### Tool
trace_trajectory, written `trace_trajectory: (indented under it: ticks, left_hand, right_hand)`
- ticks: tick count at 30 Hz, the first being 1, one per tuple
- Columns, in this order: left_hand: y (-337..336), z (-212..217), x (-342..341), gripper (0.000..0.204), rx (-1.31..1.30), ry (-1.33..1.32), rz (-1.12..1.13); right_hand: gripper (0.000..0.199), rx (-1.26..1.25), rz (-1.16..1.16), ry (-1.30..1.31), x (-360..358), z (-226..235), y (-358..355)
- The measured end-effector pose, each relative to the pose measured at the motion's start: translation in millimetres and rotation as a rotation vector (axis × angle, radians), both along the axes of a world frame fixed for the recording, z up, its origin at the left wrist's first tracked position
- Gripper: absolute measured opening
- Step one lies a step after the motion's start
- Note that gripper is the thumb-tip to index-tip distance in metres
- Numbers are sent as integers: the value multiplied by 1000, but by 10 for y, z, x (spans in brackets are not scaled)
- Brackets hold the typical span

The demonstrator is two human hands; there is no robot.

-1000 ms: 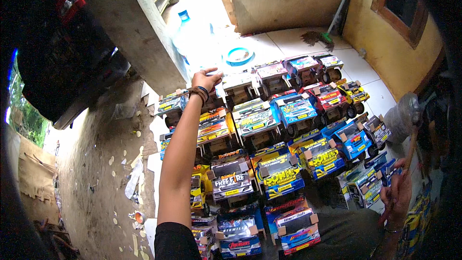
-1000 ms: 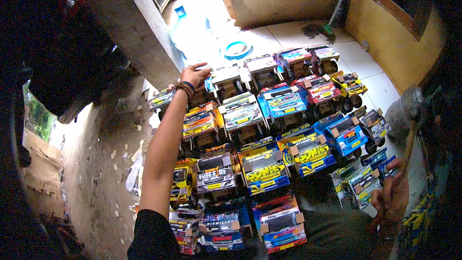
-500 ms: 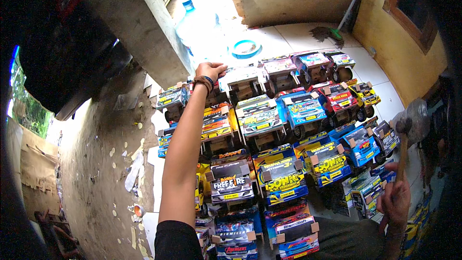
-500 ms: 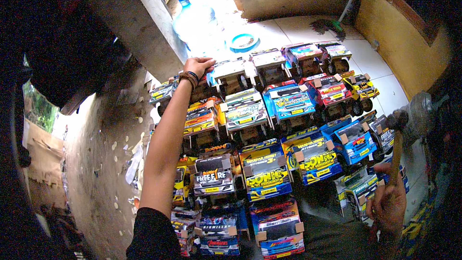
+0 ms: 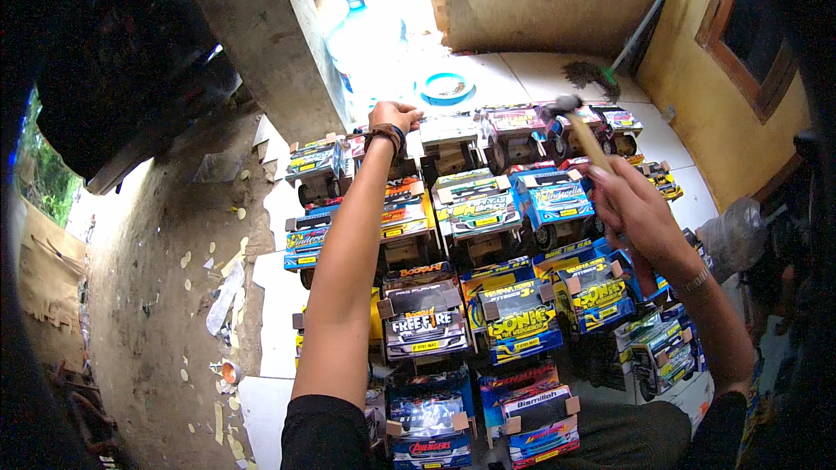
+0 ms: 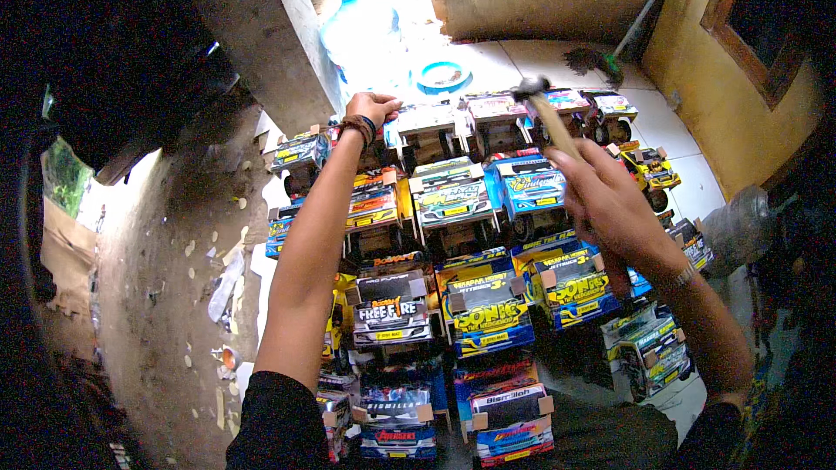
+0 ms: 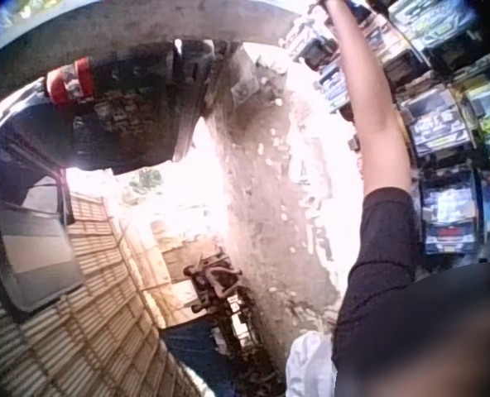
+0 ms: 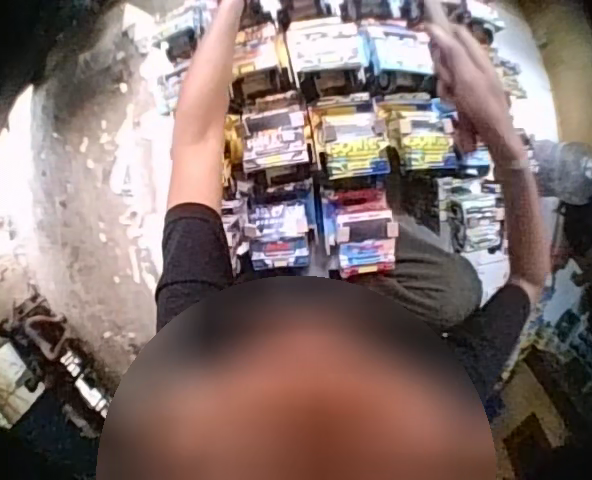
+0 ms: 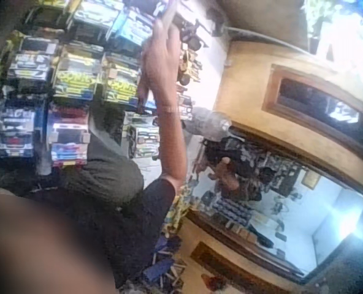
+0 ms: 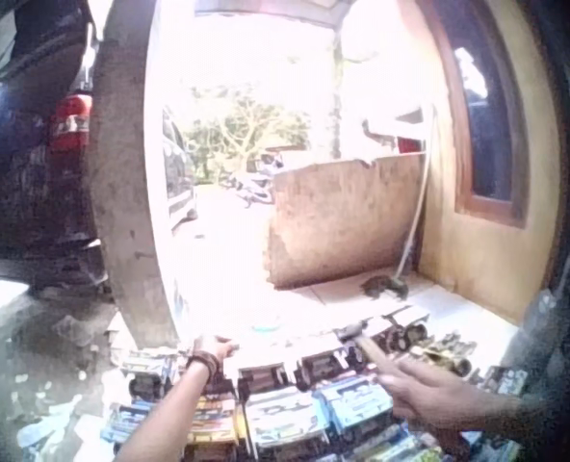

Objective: The person assembles toy trucks by inserting small parts into the packaging and securing them with a hammer. They repeatedly reach for parts from a box, place them into the toy packaging, and tap them into place.

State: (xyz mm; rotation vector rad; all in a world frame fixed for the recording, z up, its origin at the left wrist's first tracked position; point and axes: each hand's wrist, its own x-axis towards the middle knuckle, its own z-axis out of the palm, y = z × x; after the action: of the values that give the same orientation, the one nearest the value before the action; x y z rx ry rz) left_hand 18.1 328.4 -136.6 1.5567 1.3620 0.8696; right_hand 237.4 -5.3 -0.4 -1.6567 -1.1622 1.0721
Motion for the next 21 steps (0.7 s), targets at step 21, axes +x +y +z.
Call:
trace_trajectory:
  ticks: [21]
  left_hand:
    - [60,-119,7,17,49,14,24]
  right_hand:
    - [60,390,320,-1069,-290,-1001,1764]
